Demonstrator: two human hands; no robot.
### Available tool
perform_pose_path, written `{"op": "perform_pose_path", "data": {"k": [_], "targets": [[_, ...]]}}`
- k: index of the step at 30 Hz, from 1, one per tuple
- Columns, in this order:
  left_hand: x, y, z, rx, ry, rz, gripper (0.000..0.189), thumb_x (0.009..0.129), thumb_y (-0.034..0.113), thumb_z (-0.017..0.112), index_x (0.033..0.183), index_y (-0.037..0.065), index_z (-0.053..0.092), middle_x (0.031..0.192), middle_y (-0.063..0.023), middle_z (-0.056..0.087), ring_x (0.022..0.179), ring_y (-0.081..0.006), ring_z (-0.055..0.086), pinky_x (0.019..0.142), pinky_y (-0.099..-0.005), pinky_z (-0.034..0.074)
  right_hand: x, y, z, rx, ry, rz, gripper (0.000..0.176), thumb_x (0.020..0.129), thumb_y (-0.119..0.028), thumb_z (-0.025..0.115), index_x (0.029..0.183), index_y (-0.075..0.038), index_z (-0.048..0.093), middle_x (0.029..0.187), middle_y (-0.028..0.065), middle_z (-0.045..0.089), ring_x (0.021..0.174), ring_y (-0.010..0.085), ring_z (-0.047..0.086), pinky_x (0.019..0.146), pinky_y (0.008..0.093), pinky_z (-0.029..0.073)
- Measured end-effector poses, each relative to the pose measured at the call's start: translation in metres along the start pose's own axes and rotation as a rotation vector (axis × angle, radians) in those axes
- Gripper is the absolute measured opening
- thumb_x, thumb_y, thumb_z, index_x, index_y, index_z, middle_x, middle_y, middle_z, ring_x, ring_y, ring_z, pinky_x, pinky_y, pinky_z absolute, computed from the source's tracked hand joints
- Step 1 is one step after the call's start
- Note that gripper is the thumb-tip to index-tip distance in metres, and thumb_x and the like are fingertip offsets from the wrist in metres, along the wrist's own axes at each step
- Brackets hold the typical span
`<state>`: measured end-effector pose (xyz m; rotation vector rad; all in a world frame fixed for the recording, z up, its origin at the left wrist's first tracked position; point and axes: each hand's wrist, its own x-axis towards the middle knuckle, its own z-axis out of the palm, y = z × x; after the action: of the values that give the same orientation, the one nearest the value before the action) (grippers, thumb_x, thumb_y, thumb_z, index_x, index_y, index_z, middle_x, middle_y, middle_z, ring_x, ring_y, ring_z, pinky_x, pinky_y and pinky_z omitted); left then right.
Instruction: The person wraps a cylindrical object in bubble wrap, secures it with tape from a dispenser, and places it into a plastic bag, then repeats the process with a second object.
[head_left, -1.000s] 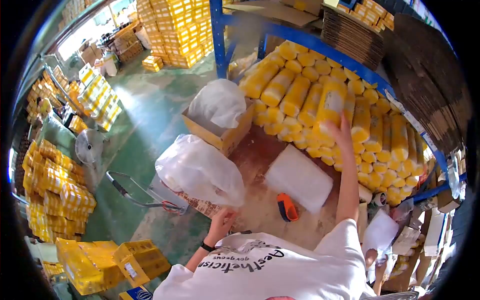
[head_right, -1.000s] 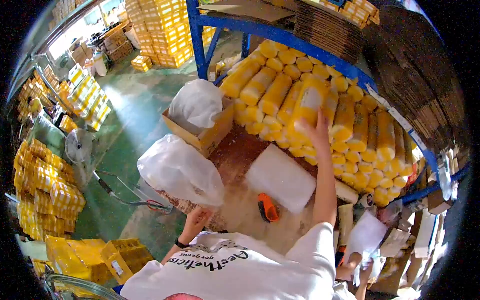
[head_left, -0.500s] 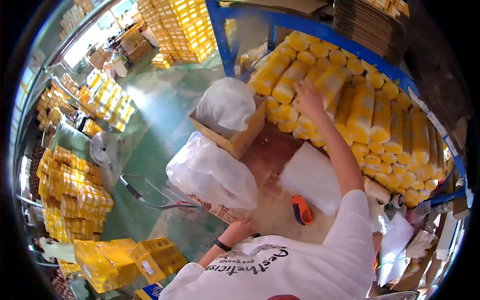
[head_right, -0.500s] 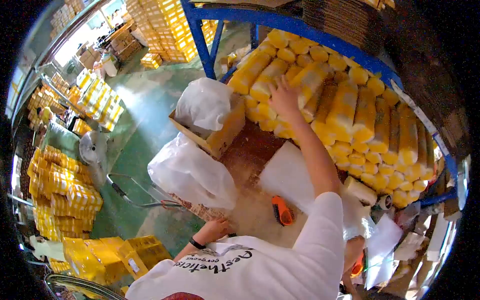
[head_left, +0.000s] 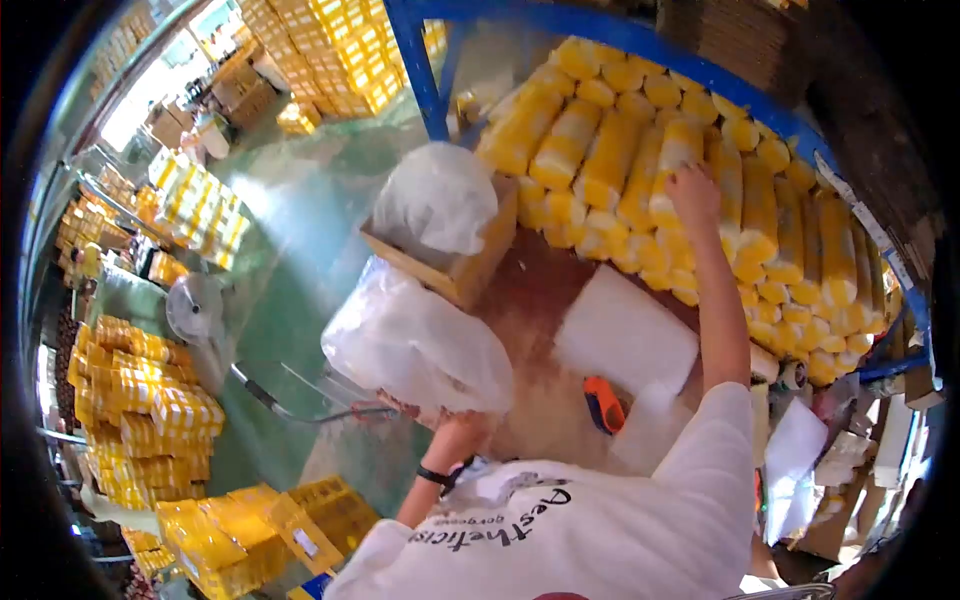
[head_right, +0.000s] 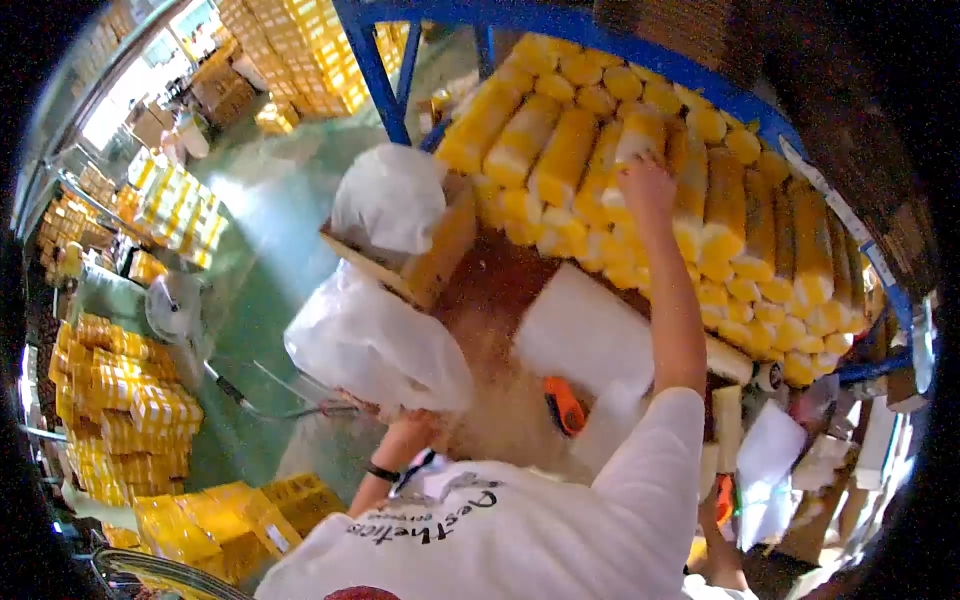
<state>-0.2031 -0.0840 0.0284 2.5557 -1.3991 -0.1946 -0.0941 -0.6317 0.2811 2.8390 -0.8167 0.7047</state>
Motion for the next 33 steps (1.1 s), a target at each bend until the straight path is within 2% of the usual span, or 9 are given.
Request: {"op": "perform_pose_path", "data": {"k": [2, 5, 7, 8, 10, 13, 21, 28, 33], "targets": [[-0.001, 0.014, -0.024, -0.229, -0.089, -0.077, 0.026, 0.078, 0.026, 0.06, 0.098, 0.01, 0.058, 0.097, -0.0111, 0.059, 0.094, -0.0322, 0.058, 0.082, -0.046, 0.046, -0.013, -0.027, 0.012, -0.114, 0.475, -0.431, 0.025, 0.08, -0.016, 0.049, 0.096, -0.003, 0.064, 0.095, 0.0154, 0.062, 0.087, 0.0338, 0.059, 0.068, 0.0475, 0.047], [-0.003, 0.026, -0.036, -0.314, -0.092, -0.085, 0.026, 0.08, 0.026, 0.06, 0.099, 0.008, 0.057, 0.098, -0.0133, 0.059, 0.093, -0.0343, 0.058, 0.077, -0.0452, 0.048, -0.086, -0.101, 0.03, 0.33, -0.213, -0.252, 0.012, 0.076, -0.009, 0.053, 0.079, 0.002, 0.059, 0.083, 0.0212, 0.059, 0.08, 0.0367, 0.058, 0.064, 0.0471, 0.046], [-0.001, 0.035, -0.049, -0.335, -0.062, -0.087, 0.026, 0.081, 0.027, 0.061, 0.099, 0.008, 0.057, 0.098, -0.0136, 0.058, 0.093, -0.0343, 0.058, 0.075, -0.0441, 0.049, -0.183, -0.113, 0.061, 0.297, -0.264, -0.612, 0.013, 0.073, -0.007, 0.054, 0.079, 0.001, 0.062, 0.078, 0.0204, 0.06, 0.077, 0.0349, 0.06, 0.064, 0.0431, 0.049], [-0.002, 0.04, -0.05, -0.364, -0.063, -0.118, 0.026, 0.081, 0.027, 0.061, 0.098, 0.008, 0.057, 0.097, -0.0135, 0.058, 0.092, -0.0341, 0.058, 0.073, -0.0434, 0.049, -0.232, -0.111, 0.069, 0.165, -0.606, -0.716, 0.014, 0.073, -0.008, 0.055, 0.082, -0.001, 0.063, 0.081, 0.0188, 0.062, 0.078, 0.0342, 0.061, 0.066, 0.0424, 0.05], [-0.004, 0.044, -0.054, -0.387, -0.095, -0.166, 0.027, 0.08, 0.027, 0.062, 0.098, 0.008, 0.057, 0.096, -0.0133, 0.059, 0.09, -0.0336, 0.059, 0.072, -0.0427, 0.05, -0.325, -0.085, 0.129, 0.197, -0.789, -0.672, 0.02, 0.072, -0.014, 0.059, 0.089, -0.007, 0.064, 0.087, 0.0123, 0.063, 0.086, 0.0329, 0.06, 0.07, 0.0498, 0.048], [-0.011, 0.051, -0.054, -0.377, -0.161, -0.186, 0.027, 0.08, 0.027, 0.062, 0.099, 0.008, 0.058, 0.095, -0.0127, 0.059, 0.087, -0.0329, 0.06, 0.071, -0.0424, 0.05, -0.394, -0.061, 0.112, 0.164, -0.472, -0.609, 0.025, 0.072, -0.018, 0.06, 0.095, -0.009, 0.064, 0.1, 0.0097, 0.061, 0.1, 0.0282, 0.055, 0.073, 0.053, 0.046], [0.002, 0.056, -0.038, -0.248, -0.126, -0.06, 0.027, 0.08, 0.024, 0.06, 0.101, 0.007, 0.058, 0.094, -0.0127, 0.06, 0.086, -0.031, 0.061, 0.069, -0.0416, 0.052, -0.422, -0.038, 0.09, 0.367, -0.667, -0.3, 0.034, 0.069, -0.016, 0.065, 0.102, -0.008, 0.061, 0.105, 0.0089, 0.057, 0.109, 0.0284, 0.048, 0.079, 0.045, 0.045], [-0.008, 0.073, -0.054, -0.288, -0.08, -0.103, 0.022, 0.079, 0.025, 0.06, 0.094, 0.01, 0.063, 0.094, -0.012, 0.064, 0.087, -0.0308, 0.062, 0.073, -0.0422, 0.051, -0.381, -0.028, 0.089, 0.473, -0.345, -0.17, 0.02, 0.077, -0.023, 0.065, 0.089, -0.007, 0.064, 0.098, 0.0097, 0.059, 0.097, 0.0285, 0.054, 0.074, 0.0393, 0.049], [-0.037, 0.07, -0.061, -0.186, -0.071, -0.186, 0.022, 0.082, 0.026, 0.057, 0.098, 0.011, 0.061, 0.096, -0.0101, 0.063, 0.09, -0.0278, 0.061, 0.072, -0.0402, 0.05, -0.372, -0.092, 0.075, 0.797, -0.534, -0.103, 0.017, 0.082, -0.018, 0.062, 0.086, -0.002, 0.064, 0.084, 0.0156, 0.064, 0.075, 0.0336, 0.062, 0.069, 0.0382, 0.05]]}}
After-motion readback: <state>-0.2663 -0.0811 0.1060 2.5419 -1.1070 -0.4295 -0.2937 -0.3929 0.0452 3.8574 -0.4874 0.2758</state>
